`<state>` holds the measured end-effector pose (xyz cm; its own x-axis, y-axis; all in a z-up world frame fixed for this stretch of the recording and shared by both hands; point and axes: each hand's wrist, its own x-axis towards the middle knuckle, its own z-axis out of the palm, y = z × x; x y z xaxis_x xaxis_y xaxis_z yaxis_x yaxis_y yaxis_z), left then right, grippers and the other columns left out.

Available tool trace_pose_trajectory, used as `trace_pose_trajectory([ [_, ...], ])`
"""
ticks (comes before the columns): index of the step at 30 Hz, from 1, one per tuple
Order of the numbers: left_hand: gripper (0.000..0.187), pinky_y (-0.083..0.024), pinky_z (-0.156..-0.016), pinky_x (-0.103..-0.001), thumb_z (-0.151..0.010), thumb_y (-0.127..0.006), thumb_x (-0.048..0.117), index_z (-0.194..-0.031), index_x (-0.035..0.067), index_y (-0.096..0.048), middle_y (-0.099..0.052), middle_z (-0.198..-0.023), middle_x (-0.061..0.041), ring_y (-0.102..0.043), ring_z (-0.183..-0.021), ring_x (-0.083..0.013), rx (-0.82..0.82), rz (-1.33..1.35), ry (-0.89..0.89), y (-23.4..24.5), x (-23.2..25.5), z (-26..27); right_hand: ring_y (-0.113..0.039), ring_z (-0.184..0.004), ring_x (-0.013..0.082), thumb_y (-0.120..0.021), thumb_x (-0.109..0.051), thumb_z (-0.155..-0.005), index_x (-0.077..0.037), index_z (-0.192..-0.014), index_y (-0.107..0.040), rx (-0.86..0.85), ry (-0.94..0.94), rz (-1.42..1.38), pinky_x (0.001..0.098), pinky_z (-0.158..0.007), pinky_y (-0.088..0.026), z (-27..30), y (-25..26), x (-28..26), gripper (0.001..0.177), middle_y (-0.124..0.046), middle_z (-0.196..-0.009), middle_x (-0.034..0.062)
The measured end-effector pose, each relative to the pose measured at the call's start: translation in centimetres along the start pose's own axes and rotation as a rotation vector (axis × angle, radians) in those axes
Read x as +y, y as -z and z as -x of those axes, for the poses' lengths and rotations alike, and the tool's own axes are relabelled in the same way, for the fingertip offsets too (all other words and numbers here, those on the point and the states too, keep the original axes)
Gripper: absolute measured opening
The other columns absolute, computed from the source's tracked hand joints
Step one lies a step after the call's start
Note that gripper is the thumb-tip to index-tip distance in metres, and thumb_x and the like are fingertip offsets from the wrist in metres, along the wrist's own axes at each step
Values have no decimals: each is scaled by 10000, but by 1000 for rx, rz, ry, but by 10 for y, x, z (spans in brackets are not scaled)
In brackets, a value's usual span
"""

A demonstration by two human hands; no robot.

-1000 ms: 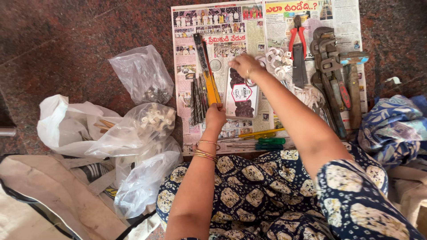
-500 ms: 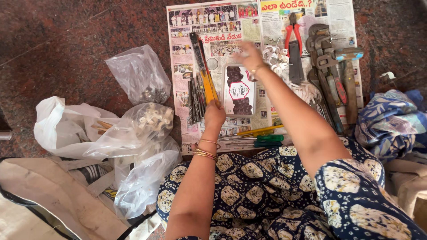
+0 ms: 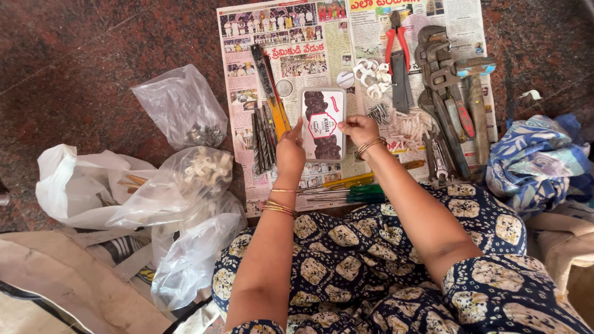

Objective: The person sits on the floor and sorts various small hardware items, including screws, plastic clips, and tape, from plastic bags onto a newspaper spread. They handle the items one by one, placing them into piles or back into bags.

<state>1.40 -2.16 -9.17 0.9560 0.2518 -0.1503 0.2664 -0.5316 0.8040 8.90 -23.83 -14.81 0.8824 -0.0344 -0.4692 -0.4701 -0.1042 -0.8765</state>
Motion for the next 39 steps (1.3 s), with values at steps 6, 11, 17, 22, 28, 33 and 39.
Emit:
trace_pose_trajectory([
  [6, 599, -557, -842, -432, -914, -555, -46, -1444, 230, -592, -675, -1070, -190, -686, -902, -326, -10, -29, -3, -5, -6, -2, -675, -758, 115, -839, -169, -837, -11, -988, -756, 49, 40, 27, 266, -707, -550, 5, -4, -1, 234, -763, -891, 48],
  [11, 630, -561, -853, -436, -905, -540, -72, -1461, 220, -592, -657, -1028, -210, -682, -901, -346, 10, -91, -40, -8, -7, -2, -712, -799, 123, -755, -327, -898, -68, -1037, -711, -86, -64, 246, 277, -751, -594, 51, 4, -21, 297, -763, -941, 36],
  [17, 612, -544, -768, -467, -929, -610, 4, -1483, 256, -554, -675, -932, -259, -687, -812, -358, -52, -76, -4, 2, -4, -2, -707, -683, 204, -642, -365, -982, 8, -960, -681, -298, -249, 393, 324, -624, -589, 83, 10, -7, 375, -741, -855, 148],
  [22, 634, -544, -762, -440, -921, -620, 5, -1478, 298, -542, -677, -899, -252, -679, -754, -326, -114, -5, 50, 8, -1, -4, -663, -640, 210, -633, -365, -989, -5, -927, -632, -393, -373, 174, 346, -590, -582, 72, 16, -1, 365, -675, -773, 104],
  [28, 642, -541, -755, -441, -927, -621, -1, -1485, 303, -530, -678, -927, -252, -669, -743, -320, -116, 0, 58, 9, 3, -2, -659, -641, 214, -635, -357, -985, -4, -920, -623, -355, -371, 114, 364, -577, -575, 71, 14, 9, 359, -657, -759, 94],
  [33, 654, -564, -776, -441, -912, -616, -9, -1497, 273, -536, -680, -999, -260, -707, -817, -346, -90, -11, -7, -1, -11, -2, -698, -687, 219, -627, -356, -995, 28, -968, -650, -306, -286, 113, 346, -613, -586, 58, 11, 32, 385, -707, -834, 120],
  [39, 834, -532, -954, -480, -869, -729, 180, -1593, 166, -317, -552, -1292, -339, -620, -1115, -472, -69, -168, -93, 8, 1, -6, -740, -810, 167, -685, -315, -962, 19, -1027, -733, -148, -28, 61, 252, -731, -608, 60, 1, 37, 344, -767, -972, 108],
])
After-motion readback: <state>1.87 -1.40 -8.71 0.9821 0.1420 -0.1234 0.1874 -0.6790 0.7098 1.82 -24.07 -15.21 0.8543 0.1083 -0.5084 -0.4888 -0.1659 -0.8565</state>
